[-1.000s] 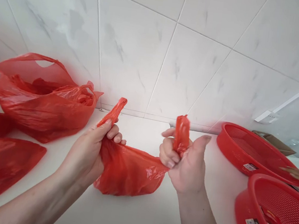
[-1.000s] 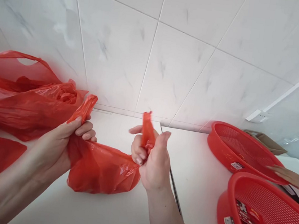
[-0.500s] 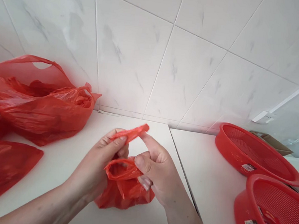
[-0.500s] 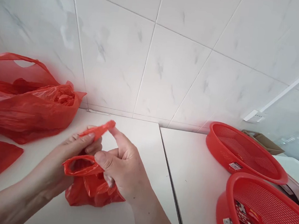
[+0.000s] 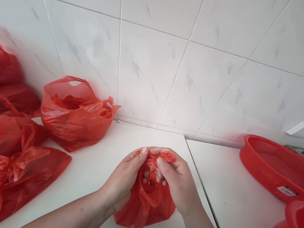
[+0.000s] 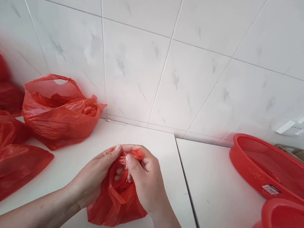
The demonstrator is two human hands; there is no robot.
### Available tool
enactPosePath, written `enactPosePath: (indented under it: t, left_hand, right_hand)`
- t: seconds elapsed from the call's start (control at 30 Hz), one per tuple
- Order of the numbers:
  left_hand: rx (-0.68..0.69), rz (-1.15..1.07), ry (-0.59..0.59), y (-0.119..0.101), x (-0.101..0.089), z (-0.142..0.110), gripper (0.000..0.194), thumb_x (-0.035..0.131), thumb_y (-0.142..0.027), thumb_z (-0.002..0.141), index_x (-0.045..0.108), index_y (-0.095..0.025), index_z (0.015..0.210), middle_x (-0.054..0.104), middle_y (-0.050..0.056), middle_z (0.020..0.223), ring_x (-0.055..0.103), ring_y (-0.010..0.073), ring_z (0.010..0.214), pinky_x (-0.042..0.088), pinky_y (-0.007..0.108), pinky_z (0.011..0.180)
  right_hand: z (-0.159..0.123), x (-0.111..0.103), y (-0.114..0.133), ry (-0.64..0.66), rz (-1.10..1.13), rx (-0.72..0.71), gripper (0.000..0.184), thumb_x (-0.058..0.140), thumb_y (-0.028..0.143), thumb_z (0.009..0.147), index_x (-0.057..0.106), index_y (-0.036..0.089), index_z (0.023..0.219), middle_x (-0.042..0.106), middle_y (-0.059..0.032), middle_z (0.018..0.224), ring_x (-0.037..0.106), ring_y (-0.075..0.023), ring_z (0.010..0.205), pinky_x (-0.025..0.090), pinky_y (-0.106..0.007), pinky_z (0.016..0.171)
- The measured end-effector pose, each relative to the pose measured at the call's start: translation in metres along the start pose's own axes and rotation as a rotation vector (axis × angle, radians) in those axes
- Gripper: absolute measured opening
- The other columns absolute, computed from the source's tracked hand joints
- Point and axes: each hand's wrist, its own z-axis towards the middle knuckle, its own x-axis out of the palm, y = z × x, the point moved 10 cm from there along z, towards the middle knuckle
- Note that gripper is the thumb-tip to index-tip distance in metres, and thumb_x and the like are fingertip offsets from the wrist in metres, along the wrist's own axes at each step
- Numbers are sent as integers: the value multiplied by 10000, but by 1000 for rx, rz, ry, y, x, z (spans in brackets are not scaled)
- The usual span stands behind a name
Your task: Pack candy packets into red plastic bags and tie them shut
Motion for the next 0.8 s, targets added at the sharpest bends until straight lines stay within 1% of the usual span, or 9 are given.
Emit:
enactPosePath:
  t: [0.07,0.17,0.23,0.33,0.43,0.5,0.6,0.7,0.8]
  left_hand:
    - [-23,-42,-11,0,-2,3,384,539,-477,849,631,-157,1040,549,16,593,512,129,550,420,229,547]
    - [-9,-80,-60,-5,-7,3,404,595,-471,816,614,-187,1102,536,-3,611,507,122,561,443,238,576]
    - [34,-55,-93,-10,-11,1,426,607,-483,806,609,-213,1134,540,-7,661,494,108,578,447,232,584]
    - [151,140,-108,-22,-12,-2,408,568,-483,834,612,-256,1170,585,30,847,533,130,687,467,266,658]
    - [374,406,-122,-40,-8,-6,325,533,-424,871,650,-286,1140,557,54,987,531,157,832,459,281,743]
    - [549,581,-100,-50,0,-11,292,520,-361,886,650,-312,1143,532,61,984,517,174,881,456,292,744]
    - [837,902,-114,-61,14,-26,314,560,-239,857,649,-339,1140,531,62,925,513,192,876,451,322,744]
    - [1084,1105,-210,-72,21,-45,358,595,-125,803,671,-312,1097,543,40,816,522,170,777,439,295,698]
    - [1202,1171,-217,-80,22,-52,287,599,-75,776,680,-270,970,589,14,728,528,145,666,422,272,653]
  right_hand:
    - [-4,7,7,114,13,-21,390,379,466,929,622,271,1163,560,0,730,520,-127,696,435,-269,663]
    - [-6,10,6,169,-62,21,457,283,447,952,661,258,1125,584,-28,849,535,-143,781,440,-302,749]
    - [-4,4,1,94,-138,52,315,431,379,911,647,290,1121,583,-4,839,555,-140,774,453,-291,728]
    - [0,-8,-3,-101,-299,30,330,545,297,841,579,351,1166,554,40,719,553,-131,659,458,-270,625]
    - [0,-18,2,-275,-469,-77,238,559,318,826,623,330,1055,597,28,731,536,-133,614,430,-264,562]
    - [0,-23,2,-320,-517,-84,183,558,309,819,656,311,974,598,30,678,505,-125,557,394,-255,511]
    - [2,-28,-4,-258,-382,-6,249,512,219,811,677,305,977,577,50,602,456,-106,492,375,-240,474]
    - [1,-22,-6,-101,-88,60,275,550,207,787,680,278,1019,665,16,804,578,-119,673,480,-261,640]
    - [1,-18,-4,-3,136,89,258,615,332,784,687,252,1019,674,-26,984,611,-133,795,498,-298,766]
